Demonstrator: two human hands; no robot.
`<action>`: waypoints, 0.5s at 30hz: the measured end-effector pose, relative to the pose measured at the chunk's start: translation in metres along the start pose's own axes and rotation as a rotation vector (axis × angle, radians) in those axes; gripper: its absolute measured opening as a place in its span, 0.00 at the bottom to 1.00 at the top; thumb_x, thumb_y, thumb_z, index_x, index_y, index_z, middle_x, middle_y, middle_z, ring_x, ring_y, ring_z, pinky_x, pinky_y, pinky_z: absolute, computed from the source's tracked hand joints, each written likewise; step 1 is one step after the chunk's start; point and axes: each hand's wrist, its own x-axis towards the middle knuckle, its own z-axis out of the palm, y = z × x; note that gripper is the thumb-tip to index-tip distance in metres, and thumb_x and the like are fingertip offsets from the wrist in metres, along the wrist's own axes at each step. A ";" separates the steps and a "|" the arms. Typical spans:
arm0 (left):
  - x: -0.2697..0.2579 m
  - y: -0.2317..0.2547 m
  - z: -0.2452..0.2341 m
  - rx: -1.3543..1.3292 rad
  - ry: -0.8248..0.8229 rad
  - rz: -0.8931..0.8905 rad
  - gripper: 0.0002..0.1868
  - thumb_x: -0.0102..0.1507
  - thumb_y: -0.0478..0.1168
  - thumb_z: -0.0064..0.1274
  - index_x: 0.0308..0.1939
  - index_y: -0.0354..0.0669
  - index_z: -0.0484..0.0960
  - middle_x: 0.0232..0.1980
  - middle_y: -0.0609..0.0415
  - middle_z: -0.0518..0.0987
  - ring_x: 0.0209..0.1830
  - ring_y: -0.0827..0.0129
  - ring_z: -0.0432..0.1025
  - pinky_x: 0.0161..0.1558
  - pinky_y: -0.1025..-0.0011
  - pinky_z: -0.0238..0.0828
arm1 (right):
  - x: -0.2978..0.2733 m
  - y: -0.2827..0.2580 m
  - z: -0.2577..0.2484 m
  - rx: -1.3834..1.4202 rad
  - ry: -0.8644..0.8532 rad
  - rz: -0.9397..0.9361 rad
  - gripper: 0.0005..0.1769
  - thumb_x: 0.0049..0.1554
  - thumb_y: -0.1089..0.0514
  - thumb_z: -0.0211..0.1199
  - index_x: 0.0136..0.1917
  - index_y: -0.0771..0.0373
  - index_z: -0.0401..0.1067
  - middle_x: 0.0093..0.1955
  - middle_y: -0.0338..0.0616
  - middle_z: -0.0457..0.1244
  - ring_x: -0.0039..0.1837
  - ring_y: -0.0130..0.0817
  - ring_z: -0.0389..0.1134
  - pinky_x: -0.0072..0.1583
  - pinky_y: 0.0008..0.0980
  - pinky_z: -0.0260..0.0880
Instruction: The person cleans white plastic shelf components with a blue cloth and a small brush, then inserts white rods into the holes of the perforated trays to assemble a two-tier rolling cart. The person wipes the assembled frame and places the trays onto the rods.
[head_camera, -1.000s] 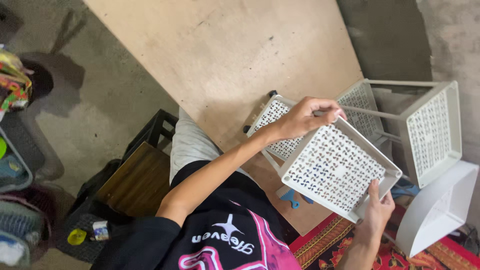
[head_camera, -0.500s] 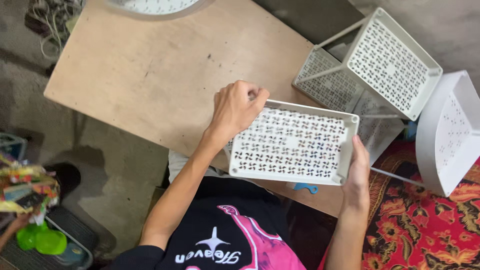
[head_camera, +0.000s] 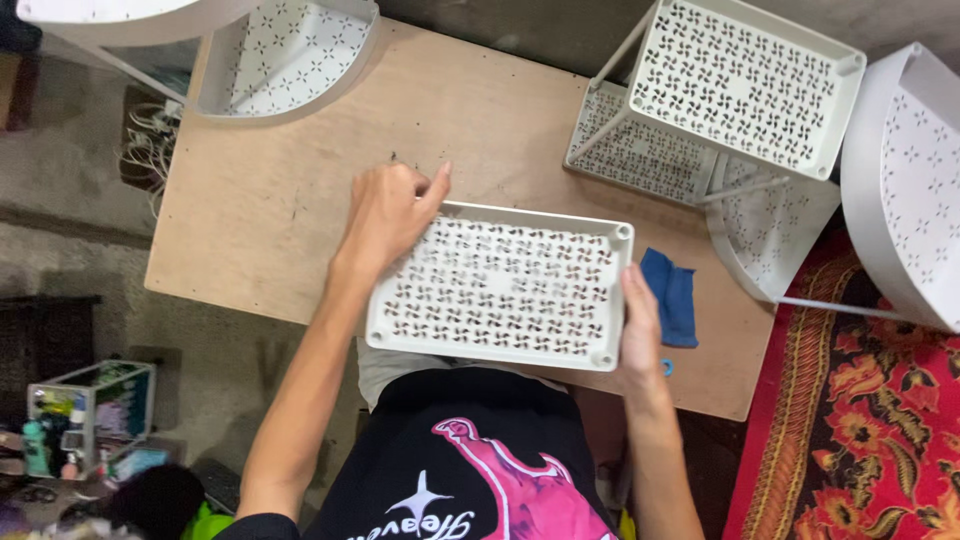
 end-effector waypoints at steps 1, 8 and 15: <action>0.000 0.000 -0.003 0.034 0.008 0.028 0.28 0.70 0.52 0.51 0.23 0.34 0.81 0.22 0.35 0.72 0.24 0.41 0.70 0.33 0.50 0.67 | -0.003 0.005 0.006 0.016 0.049 0.003 0.20 0.70 0.53 0.46 0.67 0.66 0.67 0.61 0.41 0.66 0.60 0.24 0.67 0.63 0.27 0.67; -0.013 0.044 0.000 0.095 0.082 0.418 0.15 0.66 0.45 0.54 0.47 0.36 0.83 0.41 0.41 0.81 0.43 0.48 0.74 0.49 0.56 0.68 | -0.027 0.013 0.039 0.227 -0.057 0.032 0.20 0.71 0.52 0.45 0.66 0.66 0.66 0.57 0.44 0.66 0.57 0.28 0.68 0.59 0.30 0.69; -0.013 0.108 0.045 0.040 -0.362 0.369 0.22 0.70 0.53 0.52 0.37 0.35 0.83 0.36 0.38 0.81 0.39 0.42 0.75 0.45 0.51 0.70 | -0.034 0.031 0.063 0.373 -0.096 0.102 0.21 0.68 0.50 0.43 0.67 0.62 0.64 0.58 0.43 0.66 0.57 0.27 0.69 0.59 0.28 0.70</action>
